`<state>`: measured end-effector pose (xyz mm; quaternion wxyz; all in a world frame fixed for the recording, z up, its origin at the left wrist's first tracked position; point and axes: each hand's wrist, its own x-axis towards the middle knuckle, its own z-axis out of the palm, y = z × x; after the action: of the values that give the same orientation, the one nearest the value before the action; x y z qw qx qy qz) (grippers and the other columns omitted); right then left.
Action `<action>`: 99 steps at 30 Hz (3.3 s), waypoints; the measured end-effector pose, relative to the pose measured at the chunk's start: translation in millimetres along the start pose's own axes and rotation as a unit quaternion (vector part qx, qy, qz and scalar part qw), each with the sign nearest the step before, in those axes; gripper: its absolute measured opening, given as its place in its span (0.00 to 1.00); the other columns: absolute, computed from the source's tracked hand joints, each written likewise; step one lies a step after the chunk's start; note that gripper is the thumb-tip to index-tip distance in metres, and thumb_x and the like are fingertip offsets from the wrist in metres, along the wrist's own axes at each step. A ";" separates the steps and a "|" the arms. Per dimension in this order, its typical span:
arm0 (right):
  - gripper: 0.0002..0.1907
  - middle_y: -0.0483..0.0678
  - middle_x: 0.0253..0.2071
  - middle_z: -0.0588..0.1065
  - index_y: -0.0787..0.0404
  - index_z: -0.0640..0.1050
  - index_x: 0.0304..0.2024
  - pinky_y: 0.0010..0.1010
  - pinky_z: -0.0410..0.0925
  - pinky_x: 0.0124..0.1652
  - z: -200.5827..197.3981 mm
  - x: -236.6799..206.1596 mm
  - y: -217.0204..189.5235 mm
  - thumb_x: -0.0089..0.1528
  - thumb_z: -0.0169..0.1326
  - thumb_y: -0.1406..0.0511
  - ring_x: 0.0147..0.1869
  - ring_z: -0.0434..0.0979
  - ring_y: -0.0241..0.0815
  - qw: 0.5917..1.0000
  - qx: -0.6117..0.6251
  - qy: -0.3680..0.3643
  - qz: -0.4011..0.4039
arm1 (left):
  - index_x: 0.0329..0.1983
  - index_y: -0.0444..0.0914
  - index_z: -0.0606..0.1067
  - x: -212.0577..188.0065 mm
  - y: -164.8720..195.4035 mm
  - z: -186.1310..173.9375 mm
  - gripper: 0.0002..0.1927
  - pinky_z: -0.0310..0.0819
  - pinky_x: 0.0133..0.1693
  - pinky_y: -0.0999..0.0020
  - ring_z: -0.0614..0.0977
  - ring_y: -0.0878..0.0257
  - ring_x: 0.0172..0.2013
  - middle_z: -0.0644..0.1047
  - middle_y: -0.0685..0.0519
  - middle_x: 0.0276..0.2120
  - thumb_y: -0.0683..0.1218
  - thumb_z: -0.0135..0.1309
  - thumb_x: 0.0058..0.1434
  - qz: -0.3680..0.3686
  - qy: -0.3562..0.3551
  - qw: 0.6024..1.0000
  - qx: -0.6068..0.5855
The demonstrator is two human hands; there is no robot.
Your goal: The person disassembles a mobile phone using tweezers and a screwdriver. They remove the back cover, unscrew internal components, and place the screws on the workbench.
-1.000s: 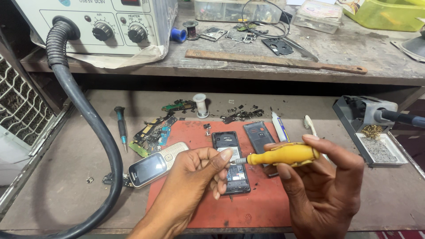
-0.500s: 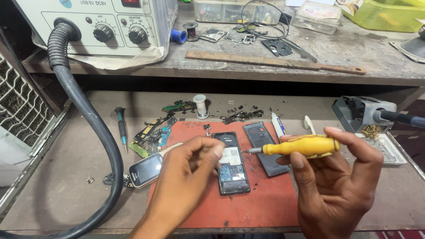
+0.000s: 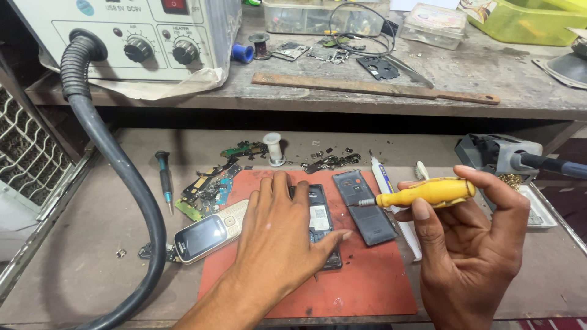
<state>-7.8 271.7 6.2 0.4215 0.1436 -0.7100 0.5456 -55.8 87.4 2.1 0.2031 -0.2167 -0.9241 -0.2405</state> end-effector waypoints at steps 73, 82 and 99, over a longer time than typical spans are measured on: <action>0.24 0.51 0.57 0.80 0.63 0.71 0.67 0.27 0.77 0.49 1.1 3.2 9.3 0.67 0.51 0.74 0.52 0.83 0.36 0.984 -0.074 -0.164 -0.012 | 0.58 0.37 0.77 -29.0 -19.4 -7.5 0.28 0.67 0.57 0.56 0.74 0.48 0.55 0.73 0.46 0.56 0.40 0.61 0.51 0.079 -0.099 0.973 -0.195; 0.12 0.50 0.49 0.81 0.65 0.79 0.52 0.27 0.75 0.52 3.9 13.7 4.8 0.64 0.59 0.74 0.52 0.82 0.35 0.979 -0.125 -0.126 -0.102 | 0.58 0.36 0.78 -30.1 -21.4 -6.1 0.27 0.67 0.56 0.57 0.74 0.49 0.57 0.74 0.47 0.56 0.41 0.61 0.51 0.072 -0.097 0.971 -0.208; 0.15 0.49 0.52 0.82 0.61 0.80 0.54 0.29 0.74 0.55 5.8 25.2 7.5 0.65 0.54 0.73 0.55 0.83 0.39 0.973 -0.068 -0.209 -0.077 | 0.56 0.37 0.78 -28.2 -24.1 -3.8 0.27 0.65 0.58 0.56 0.73 0.48 0.59 0.74 0.46 0.56 0.41 0.62 0.50 0.089 -0.088 0.972 -0.199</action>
<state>-30.6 275.7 20.0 0.3138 0.2799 -0.8045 0.4196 -43.6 57.8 -17.0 0.0947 -0.3546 -0.8488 -0.3805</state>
